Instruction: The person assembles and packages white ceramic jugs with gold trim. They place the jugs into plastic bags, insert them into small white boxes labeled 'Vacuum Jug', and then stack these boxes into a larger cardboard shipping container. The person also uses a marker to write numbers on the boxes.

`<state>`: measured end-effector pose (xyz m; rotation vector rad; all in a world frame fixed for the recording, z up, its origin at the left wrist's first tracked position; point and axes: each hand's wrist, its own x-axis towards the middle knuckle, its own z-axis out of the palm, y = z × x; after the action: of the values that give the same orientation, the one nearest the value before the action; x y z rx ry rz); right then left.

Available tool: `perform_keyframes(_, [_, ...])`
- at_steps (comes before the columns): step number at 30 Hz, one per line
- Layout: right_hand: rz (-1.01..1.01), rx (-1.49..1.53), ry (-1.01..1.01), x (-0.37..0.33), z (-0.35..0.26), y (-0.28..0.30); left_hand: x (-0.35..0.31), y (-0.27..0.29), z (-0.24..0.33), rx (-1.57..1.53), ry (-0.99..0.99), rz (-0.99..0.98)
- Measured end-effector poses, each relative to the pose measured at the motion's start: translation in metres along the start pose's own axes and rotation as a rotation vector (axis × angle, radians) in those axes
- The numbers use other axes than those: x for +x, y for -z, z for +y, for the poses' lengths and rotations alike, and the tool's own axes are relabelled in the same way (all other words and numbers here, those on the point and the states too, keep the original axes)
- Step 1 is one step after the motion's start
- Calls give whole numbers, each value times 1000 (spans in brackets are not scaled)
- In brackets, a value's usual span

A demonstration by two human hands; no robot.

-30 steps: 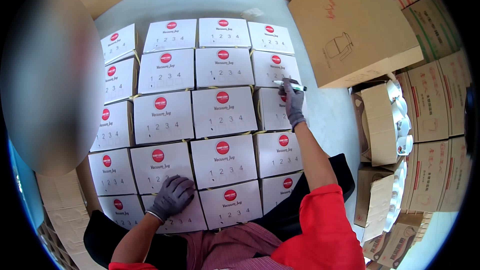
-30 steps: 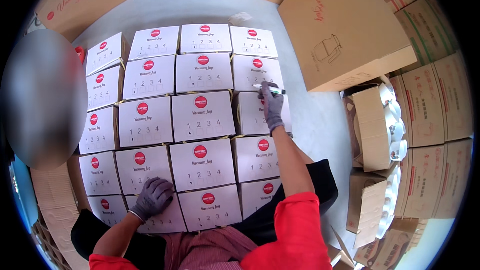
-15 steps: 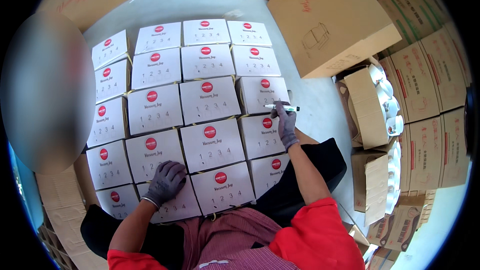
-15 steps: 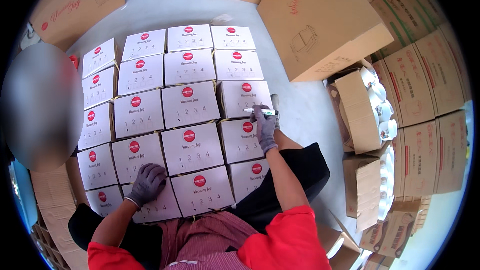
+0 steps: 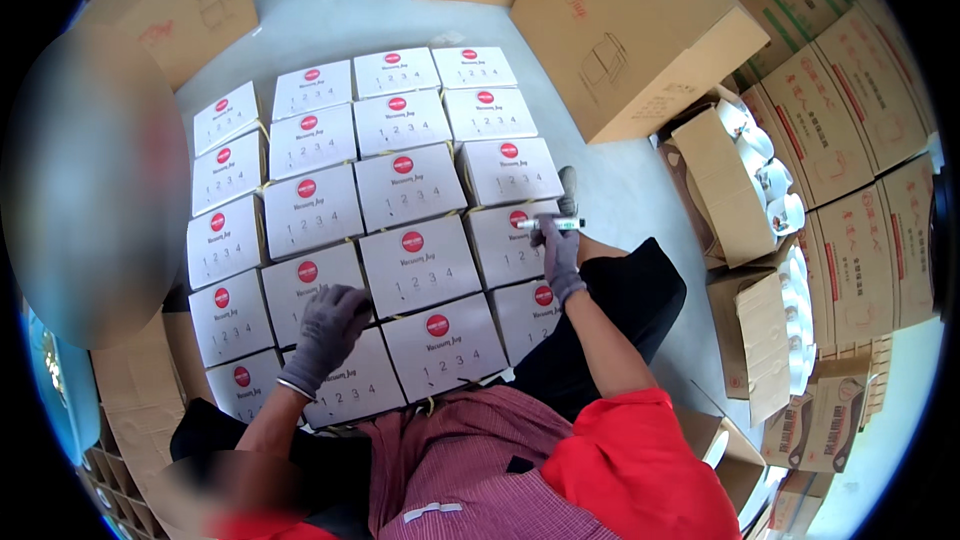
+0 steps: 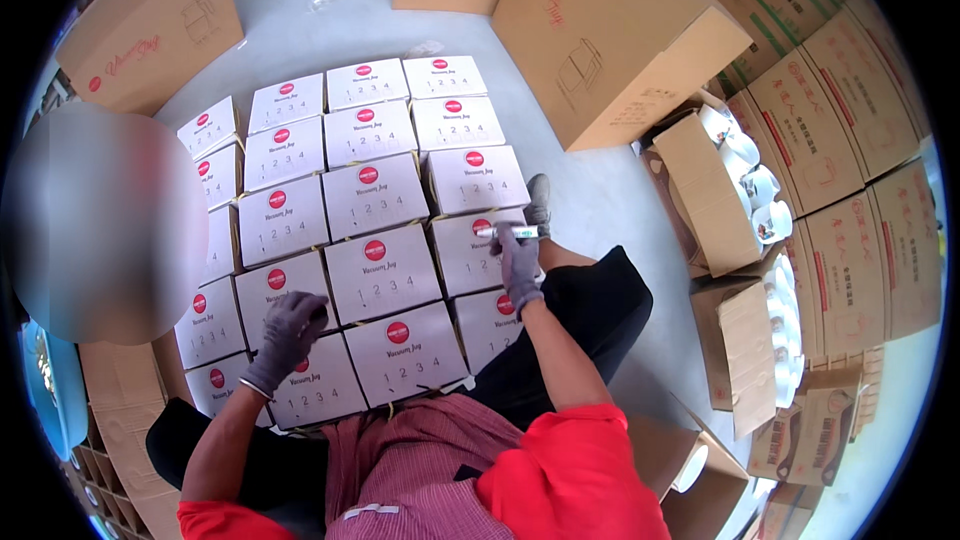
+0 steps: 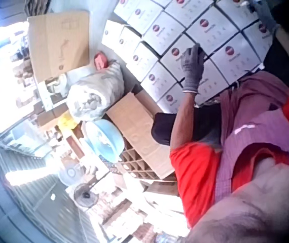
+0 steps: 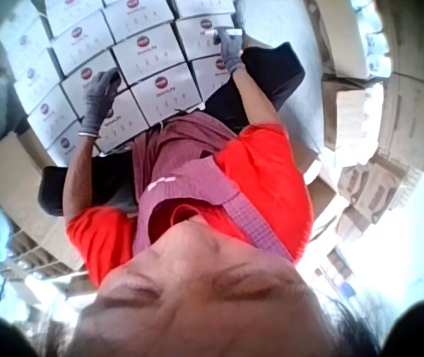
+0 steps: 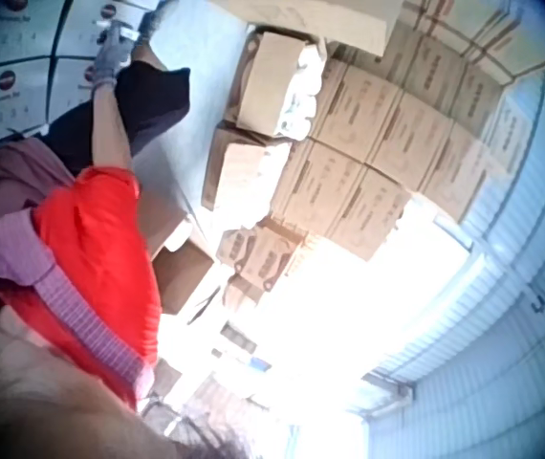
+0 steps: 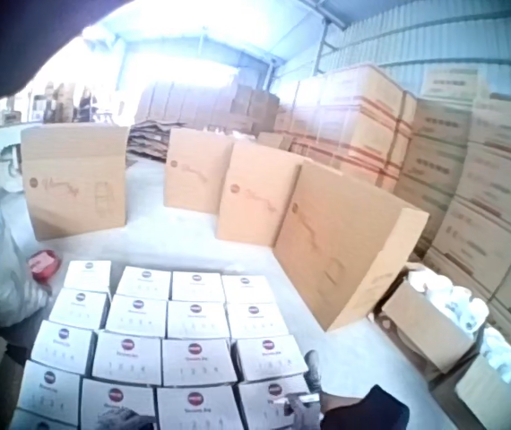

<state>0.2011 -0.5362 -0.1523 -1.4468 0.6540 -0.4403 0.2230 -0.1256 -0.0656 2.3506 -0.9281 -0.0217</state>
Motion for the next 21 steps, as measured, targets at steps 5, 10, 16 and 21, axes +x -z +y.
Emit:
perform_keyframes(5, [38, 11, -44, -52, 9, 23, 11, 9, 30, -244, 144, 14])
perform_keyframes(10, [-71, -170, 6, -55, 13, 23, 7, -6, 33, -174, 82, -96])
perform_keyframes(16, [-133, -280, -94, -61, 3, 29, 6, -15, 31, -186, 106, -159])
perform_keyframes(21, [-133, -136, -177, -103, -17, 56, 1, -9, 47, -231, 64, -247])
